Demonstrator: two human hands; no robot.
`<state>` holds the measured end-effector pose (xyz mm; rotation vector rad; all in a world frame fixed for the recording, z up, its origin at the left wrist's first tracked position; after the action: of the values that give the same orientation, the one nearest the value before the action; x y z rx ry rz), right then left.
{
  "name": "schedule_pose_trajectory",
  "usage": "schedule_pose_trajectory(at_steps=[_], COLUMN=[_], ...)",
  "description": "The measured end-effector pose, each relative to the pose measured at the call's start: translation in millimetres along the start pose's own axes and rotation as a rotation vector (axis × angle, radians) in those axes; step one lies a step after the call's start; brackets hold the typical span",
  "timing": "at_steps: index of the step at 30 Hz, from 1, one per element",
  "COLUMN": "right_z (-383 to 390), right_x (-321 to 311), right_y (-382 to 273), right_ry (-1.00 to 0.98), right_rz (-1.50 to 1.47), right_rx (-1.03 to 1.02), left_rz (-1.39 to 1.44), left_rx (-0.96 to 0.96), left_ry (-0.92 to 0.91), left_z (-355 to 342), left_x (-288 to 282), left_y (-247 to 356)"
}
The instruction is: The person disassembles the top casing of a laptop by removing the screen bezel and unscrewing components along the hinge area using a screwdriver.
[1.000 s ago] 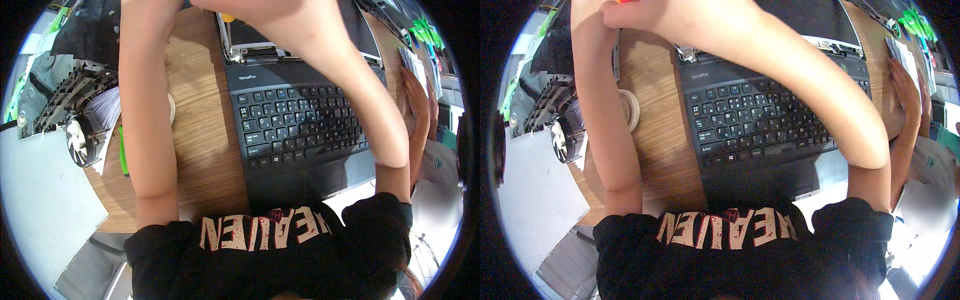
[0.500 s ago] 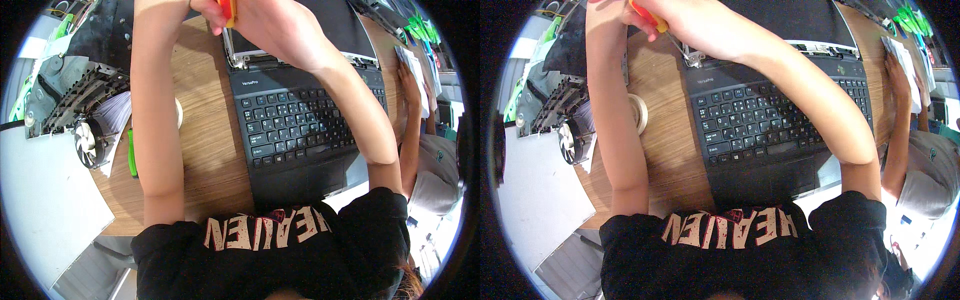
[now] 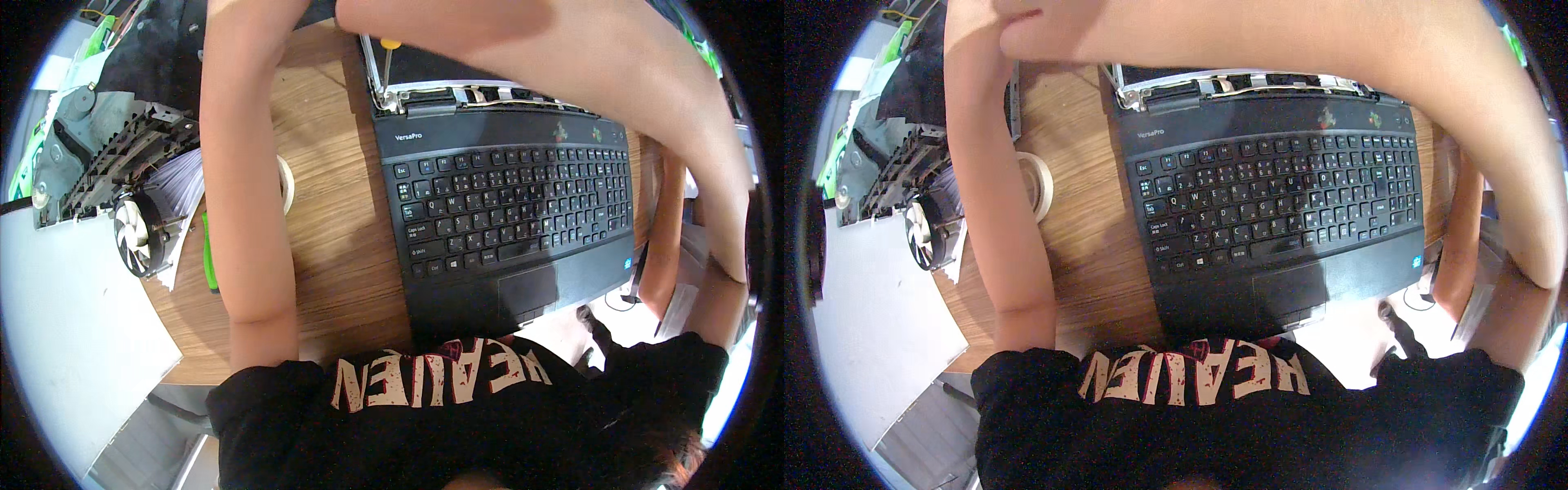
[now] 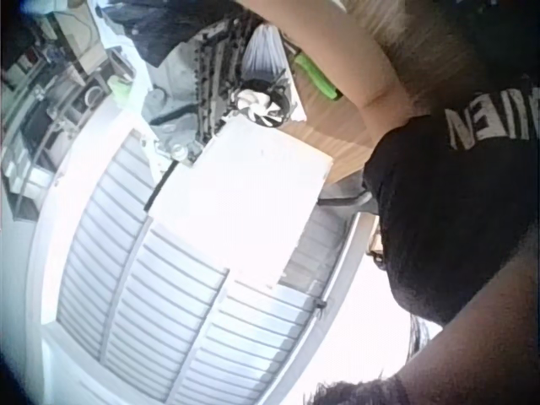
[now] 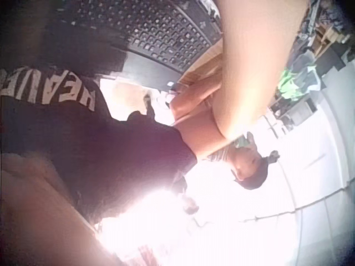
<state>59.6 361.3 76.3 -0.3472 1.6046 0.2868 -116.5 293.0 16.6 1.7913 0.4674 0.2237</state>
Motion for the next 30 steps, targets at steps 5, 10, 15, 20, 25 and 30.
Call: schedule_pose_trajectory(at_steps=[5,10,15,20,25,30], right_z=[49,104,197,317,457,577], right_x=[14,29,44,65,93,109], right_y=[-7,-5,7,40,73,84], right_ry=[-0.048,-0.084,-0.143,-0.215,-0.293,-0.480], right_rz=[-0.026,-0.103,-0.203,-0.331,-0.399,-0.196], right_rx=[0.105,0.254,0.509,0.803,1.066,0.997], left_rz=[-0.066,-0.062,-0.038,-0.046,-0.051,-0.020], left_rx=[0.030,0.108,0.146,0.161,0.178,0.197], left_ry=[-0.057,-0.075,-0.111,-0.104,-0.105,-0.127], left_z=[-7,-9,-15,-13,-14,-20], left_x=[4,9,23,21,24,35], left_y=[-8,-13,-17,-17,-25,-32])
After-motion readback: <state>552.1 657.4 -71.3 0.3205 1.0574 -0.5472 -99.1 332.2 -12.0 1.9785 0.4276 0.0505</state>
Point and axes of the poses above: each hand's wrist, its own z-axis away from the middle knuckle, its own x-axis out of the palm, y = z × x, the point moved 1 cm from there along -z, towards the middle knuckle, and after that the axes turned 9 degrees about -y, right-handed, at the moved point
